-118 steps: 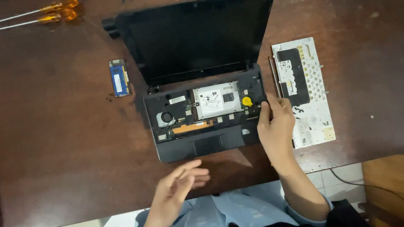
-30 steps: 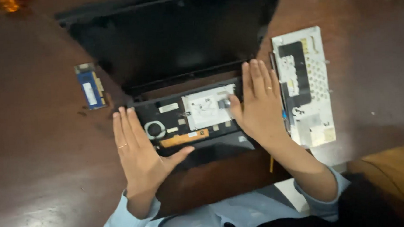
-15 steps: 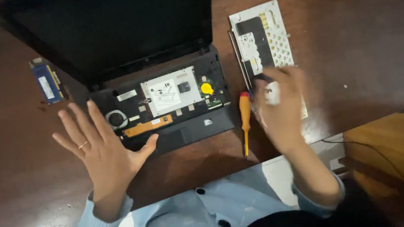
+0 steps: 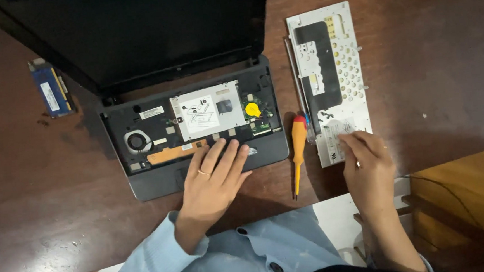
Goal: Assembling internal components and the keyboard of a laptop using a screwdriver.
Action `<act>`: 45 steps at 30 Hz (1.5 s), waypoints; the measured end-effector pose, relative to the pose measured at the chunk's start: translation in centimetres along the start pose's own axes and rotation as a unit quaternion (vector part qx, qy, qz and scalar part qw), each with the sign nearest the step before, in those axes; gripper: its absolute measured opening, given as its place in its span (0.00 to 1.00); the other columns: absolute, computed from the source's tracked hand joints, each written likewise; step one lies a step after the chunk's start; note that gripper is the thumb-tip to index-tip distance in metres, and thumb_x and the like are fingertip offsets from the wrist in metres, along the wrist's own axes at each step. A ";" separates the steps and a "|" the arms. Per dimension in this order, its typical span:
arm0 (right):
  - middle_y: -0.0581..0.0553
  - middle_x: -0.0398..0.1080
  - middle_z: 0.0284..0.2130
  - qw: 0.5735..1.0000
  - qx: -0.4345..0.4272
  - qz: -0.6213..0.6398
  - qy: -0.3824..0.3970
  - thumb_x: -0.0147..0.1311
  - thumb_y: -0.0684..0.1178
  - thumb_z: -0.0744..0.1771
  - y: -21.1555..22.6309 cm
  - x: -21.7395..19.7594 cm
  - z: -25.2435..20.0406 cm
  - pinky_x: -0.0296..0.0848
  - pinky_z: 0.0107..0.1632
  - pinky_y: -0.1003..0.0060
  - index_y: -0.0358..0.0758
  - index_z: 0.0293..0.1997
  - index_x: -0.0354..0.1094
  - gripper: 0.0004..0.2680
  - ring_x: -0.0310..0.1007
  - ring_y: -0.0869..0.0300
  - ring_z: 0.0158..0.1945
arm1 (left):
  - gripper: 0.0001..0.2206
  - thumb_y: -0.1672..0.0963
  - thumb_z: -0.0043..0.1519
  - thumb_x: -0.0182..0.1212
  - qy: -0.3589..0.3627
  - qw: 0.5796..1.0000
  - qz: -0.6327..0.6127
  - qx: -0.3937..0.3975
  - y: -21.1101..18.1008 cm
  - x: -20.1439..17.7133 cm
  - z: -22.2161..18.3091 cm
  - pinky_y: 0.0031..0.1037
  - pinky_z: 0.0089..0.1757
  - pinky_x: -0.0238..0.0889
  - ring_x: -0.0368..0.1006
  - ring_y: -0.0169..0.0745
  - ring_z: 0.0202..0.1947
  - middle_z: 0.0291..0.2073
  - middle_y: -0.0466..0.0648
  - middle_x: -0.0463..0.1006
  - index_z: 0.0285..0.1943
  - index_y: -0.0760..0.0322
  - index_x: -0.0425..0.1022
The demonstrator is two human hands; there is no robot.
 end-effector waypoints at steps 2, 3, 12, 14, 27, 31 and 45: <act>0.44 0.75 0.40 1.000 -0.016 -0.018 -0.006 0.66 0.35 0.67 -0.2 0.5 -0.2 0.80 0.45 0.64 0.37 0.44 0.81 0.05 0.80 0.51 0.42 | 0.20 0.49 0.64 0.65 0.000 1.000 0.008 0.012 -0.2 -0.3 0.1 0.47 0.58 0.67 0.73 0.54 0.60 0.59 0.52 0.78 0.63 0.58 0.77; 0.42 0.74 0.39 0.999 -0.030 -0.036 -0.015 0.66 0.35 0.68 -0.3 0.6 -0.5 0.79 0.44 0.63 0.35 0.44 0.81 0.04 0.79 0.50 0.41 | 0.20 0.51 0.65 0.65 -0.002 1.000 0.016 0.026 -0.4 -0.6 0.2 0.47 0.58 0.68 0.73 0.56 0.60 0.59 0.55 0.78 0.64 0.61 0.77; 0.46 0.75 0.34 0.996 0.033 0.087 0.012 0.67 0.35 0.66 1.2 -0.5 1.3 0.78 0.42 0.63 0.37 0.44 0.78 0.06 0.78 0.55 0.36 | 0.25 0.46 0.63 0.61 0.116 0.986 -0.119 -0.020 0.5 -3.0 4.3 0.58 0.66 0.46 0.67 0.57 0.63 0.48 0.59 0.80 0.56 0.70 0.79; 0.43 0.75 0.32 0.990 0.053 0.132 0.019 0.67 0.33 0.65 3.7 -1.0 3.1 0.78 0.43 0.61 0.35 0.42 0.77 0.06 0.78 0.53 0.36 | 0.28 0.45 0.59 0.65 0.091 0.986 -0.138 -0.032 1.9 -2.5 5.8 0.59 0.65 0.50 0.64 0.58 0.63 0.52 0.59 0.76 0.59 0.70 0.77; 0.41 0.66 0.33 0.963 -0.059 0.154 0.211 0.51 0.34 0.68 10.4 2.3 13.0 0.71 0.42 0.62 0.37 0.73 0.59 0.22 0.68 0.57 0.33 | 0.71 0.26 0.32 0.73 0.219 0.973 -0.045 -0.060 5.6 0.7 10.7 0.52 0.67 0.45 0.58 0.59 0.68 0.69 0.57 0.62 0.79 0.66 0.50; 0.40 0.62 0.32 0.956 -0.036 0.127 0.264 0.51 0.36 0.67 10.5 3.4 14.4 0.69 0.38 0.60 0.41 0.75 0.57 0.24 0.67 0.55 0.32 | 0.72 0.22 0.31 0.65 0.221 0.973 0.036 -0.049 5.4 0.2 11.3 0.50 0.65 0.49 0.62 0.55 0.65 0.67 0.53 0.65 0.79 0.63 0.52; 0.36 0.68 0.39 0.946 -0.031 0.040 0.320 0.47 0.38 0.67 11.8 3.1 15.1 0.75 0.37 0.53 0.39 0.70 0.64 0.20 0.74 0.45 0.34 | 0.71 0.23 0.33 0.63 0.226 0.972 -0.023 -0.061 5.4 1.1 10.4 0.57 0.70 0.34 0.56 0.58 0.71 0.74 0.56 0.59 0.80 0.64 0.50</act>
Point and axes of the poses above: each hand's wrist, its own z-axis towards the middle knuckle, its own x-axis out of the palm, y = z × x, the point moved 4 cm from there along z, towards the middle knuckle
